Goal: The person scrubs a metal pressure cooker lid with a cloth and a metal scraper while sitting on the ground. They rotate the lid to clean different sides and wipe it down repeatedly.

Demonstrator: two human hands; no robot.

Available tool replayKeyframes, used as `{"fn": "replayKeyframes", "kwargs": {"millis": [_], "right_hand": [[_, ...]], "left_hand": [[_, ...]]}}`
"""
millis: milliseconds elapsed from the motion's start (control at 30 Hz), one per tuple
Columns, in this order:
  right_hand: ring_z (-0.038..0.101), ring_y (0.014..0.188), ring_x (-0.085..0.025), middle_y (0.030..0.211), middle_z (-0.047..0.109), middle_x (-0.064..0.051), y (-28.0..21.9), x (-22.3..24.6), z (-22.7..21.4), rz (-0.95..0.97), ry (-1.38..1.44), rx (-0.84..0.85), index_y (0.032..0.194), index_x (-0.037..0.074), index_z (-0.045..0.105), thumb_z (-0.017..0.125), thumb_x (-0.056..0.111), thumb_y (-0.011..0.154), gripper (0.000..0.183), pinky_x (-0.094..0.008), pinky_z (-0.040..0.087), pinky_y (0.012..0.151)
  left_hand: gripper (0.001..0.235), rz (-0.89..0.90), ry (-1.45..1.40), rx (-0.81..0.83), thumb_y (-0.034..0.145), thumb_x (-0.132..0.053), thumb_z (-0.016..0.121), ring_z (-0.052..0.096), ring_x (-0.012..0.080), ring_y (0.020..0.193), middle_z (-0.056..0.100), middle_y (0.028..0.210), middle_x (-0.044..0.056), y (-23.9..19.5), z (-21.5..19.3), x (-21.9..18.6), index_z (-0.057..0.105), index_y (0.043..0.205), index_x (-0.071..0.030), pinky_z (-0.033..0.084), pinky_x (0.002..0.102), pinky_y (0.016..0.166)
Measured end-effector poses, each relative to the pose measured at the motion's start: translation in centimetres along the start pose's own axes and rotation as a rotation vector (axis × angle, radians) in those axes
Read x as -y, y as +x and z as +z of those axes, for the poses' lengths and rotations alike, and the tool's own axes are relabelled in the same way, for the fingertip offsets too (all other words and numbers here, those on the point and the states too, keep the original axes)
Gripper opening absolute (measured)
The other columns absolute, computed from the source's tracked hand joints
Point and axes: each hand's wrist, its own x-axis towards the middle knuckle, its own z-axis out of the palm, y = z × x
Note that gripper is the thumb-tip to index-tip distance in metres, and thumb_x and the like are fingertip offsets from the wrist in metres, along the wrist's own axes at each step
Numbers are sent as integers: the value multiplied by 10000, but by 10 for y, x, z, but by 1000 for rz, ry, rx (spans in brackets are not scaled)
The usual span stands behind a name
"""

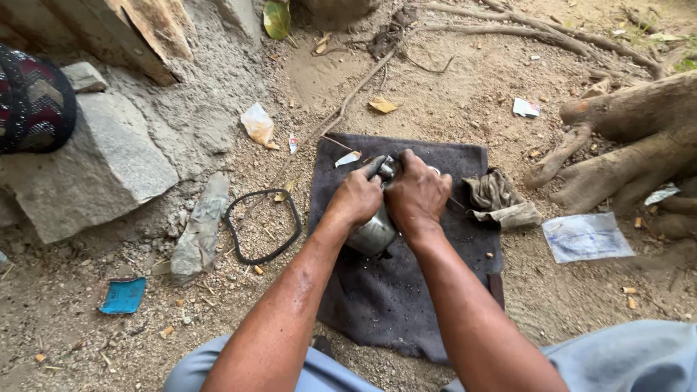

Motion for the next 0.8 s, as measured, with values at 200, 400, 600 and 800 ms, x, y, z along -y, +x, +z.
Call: {"fn": "replayKeyframes", "kwargs": {"millis": [200, 400, 600, 800], "right_hand": [[685, 811, -253, 892, 727, -28, -19, -2, 4, -197, 43, -368, 1027, 145, 672, 586, 219, 1004, 116, -442, 373, 791], [685, 745, -229, 892, 746, -22, -15, -3, 0, -199, -28, -316, 1013, 134, 684, 613, 242, 991, 132, -440, 376, 778], [691, 751, -228, 907, 751, -28, -14, -4, 2, -250, -41, -328, 1055, 130, 692, 606, 247, 1013, 152, -429, 386, 769], [699, 737, -239, 914, 752, -31, -10, -5, 0, -291, -80, -305, 1082, 134, 693, 601, 263, 1011, 174, -435, 401, 730]], "left_hand": [[494, 134, -17, -50, 998, -250, 506, 682, 253, 1136, 684, 1318, 105, 14, 10, 16, 548, 1490, -273, 530, 376, 958], [540, -76, -25, 72, 1014, -209, 452, 424, 68, 515, 681, 843, 3, -2, 0, 0, 463, 1540, -331, 399, 239, 458], [519, -51, -1, 44, 1011, -241, 464, 501, 60, 532, 721, 888, 7, -7, -3, -6, 491, 1519, -342, 460, 246, 491], [526, 12, 44, 22, 984, -240, 492, 688, 165, 876, 719, 1236, 65, -2, -1, -2, 516, 1495, -360, 576, 346, 789]]}}
